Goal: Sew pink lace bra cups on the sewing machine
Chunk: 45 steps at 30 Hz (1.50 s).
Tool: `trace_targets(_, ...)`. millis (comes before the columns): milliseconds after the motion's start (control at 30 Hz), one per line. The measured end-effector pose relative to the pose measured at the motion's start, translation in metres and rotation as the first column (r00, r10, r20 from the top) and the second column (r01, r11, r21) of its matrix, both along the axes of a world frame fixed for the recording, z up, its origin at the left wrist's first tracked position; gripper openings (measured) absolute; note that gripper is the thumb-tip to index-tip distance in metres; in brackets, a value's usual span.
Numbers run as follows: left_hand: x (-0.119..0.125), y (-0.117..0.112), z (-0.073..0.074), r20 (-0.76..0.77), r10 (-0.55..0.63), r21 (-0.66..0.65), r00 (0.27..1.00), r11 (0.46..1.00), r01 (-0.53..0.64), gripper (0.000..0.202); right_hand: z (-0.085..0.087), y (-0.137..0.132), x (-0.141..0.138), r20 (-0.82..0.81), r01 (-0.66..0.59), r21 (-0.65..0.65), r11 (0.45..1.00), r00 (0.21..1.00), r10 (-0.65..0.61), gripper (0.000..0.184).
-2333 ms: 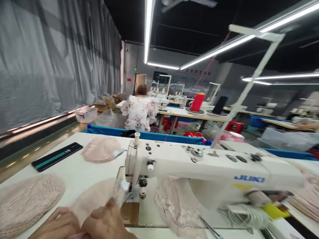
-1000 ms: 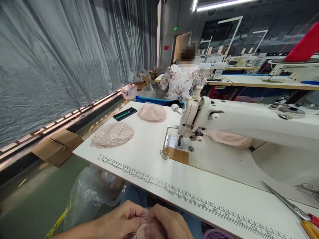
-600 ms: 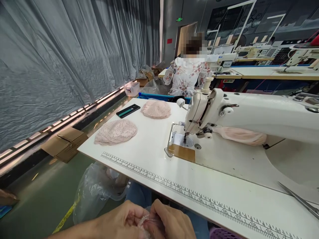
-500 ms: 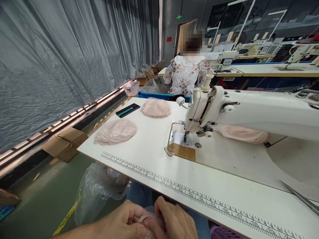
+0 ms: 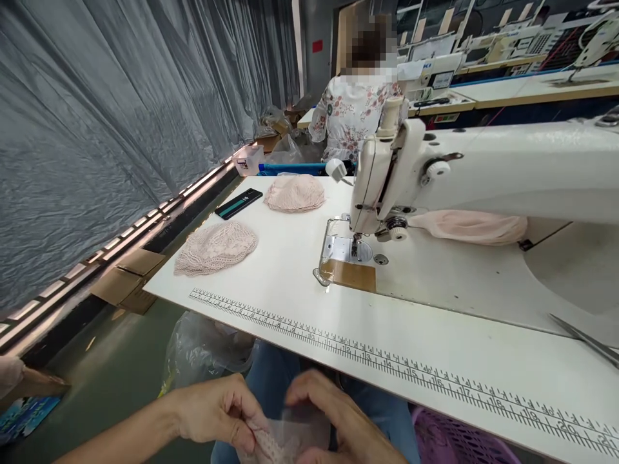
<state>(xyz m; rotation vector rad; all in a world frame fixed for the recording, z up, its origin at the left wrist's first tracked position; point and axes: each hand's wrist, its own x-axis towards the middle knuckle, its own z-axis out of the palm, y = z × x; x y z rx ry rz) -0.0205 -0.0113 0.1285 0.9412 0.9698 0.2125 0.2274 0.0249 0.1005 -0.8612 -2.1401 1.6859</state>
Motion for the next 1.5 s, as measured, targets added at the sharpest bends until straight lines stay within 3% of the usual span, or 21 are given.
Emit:
trace_targets(67,-0.003,0.002,0.005,-0.005,-0.047,0.022,0.999,0.999,0.047,0.061,0.003,0.007,-0.006,-0.049,-0.085,0.056,0.995,0.995,0.087,0.063)
trace_targets(100,-0.005,0.002,0.007,-0.007,-0.06,0.032,0.998,0.998,0.06,0.063,0.005,0.01,-0.011,-0.022,-0.128,0.076,0.989,0.991,0.13,0.064)
trace_targets(167,-0.01,0.003,0.009,-0.008,-0.076,0.037,0.997,0.996,0.076,0.064,0.009,0.015,-0.018,0.081,-0.206,0.067,0.976,0.976,0.2,0.046)
trace_targets(267,-0.02,0.001,0.009,0.004,-0.066,0.039,0.998,0.997,0.065,0.06,0.01,0.016,-0.023,0.155,-0.208,-0.016,0.978,0.966,0.208,0.019)
trace_targets(433,-0.019,0.0,0.002,0.053,-0.045,0.019,0.998,0.999,0.044,0.065,0.006,0.012,-0.023,0.046,-0.198,-0.154,0.968,0.977,0.207,0.012)
trace_targets(533,-0.006,0.001,-0.003,-0.081,-0.053,0.047,0.995,0.997,0.057,0.071,0.006,0.013,-0.024,-0.02,-0.218,-0.223,0.95,0.975,0.219,0.011)
trace_targets(633,0.007,0.003,-0.007,-0.185,-0.025,0.1,0.982,0.994,0.044,0.058,0.003,0.018,-0.022,-0.06,-0.225,-0.262,0.939,0.974,0.217,0.003)
trace_targets(867,0.005,0.007,-0.007,-0.074,-0.003,-0.015,0.997,1.0,0.002,0.049,-0.01,0.026,-0.008,-0.107,-0.255,-0.381,0.889,0.967,0.231,0.029)
trace_targets(1067,-0.003,0.006,-0.008,-0.113,0.008,0.02,0.994,1.0,-0.006,0.042,-0.009,0.023,-0.017,-0.057,-0.178,-0.395,0.901,0.984,0.17,0.023)
trace_targets(1233,-0.005,0.002,-0.01,-0.141,0.047,0.056,0.989,0.998,-0.04,0.04,-0.02,0.011,-0.035,-0.07,-0.093,-0.348,0.933,0.995,0.073,0.021)
trace_targets(1500,-0.003,0.002,-0.007,-0.202,0.08,0.053,0.976,0.996,-0.07,0.04,-0.013,0.014,-0.04,-0.13,-0.136,-0.339,0.931,0.987,0.097,0.028)
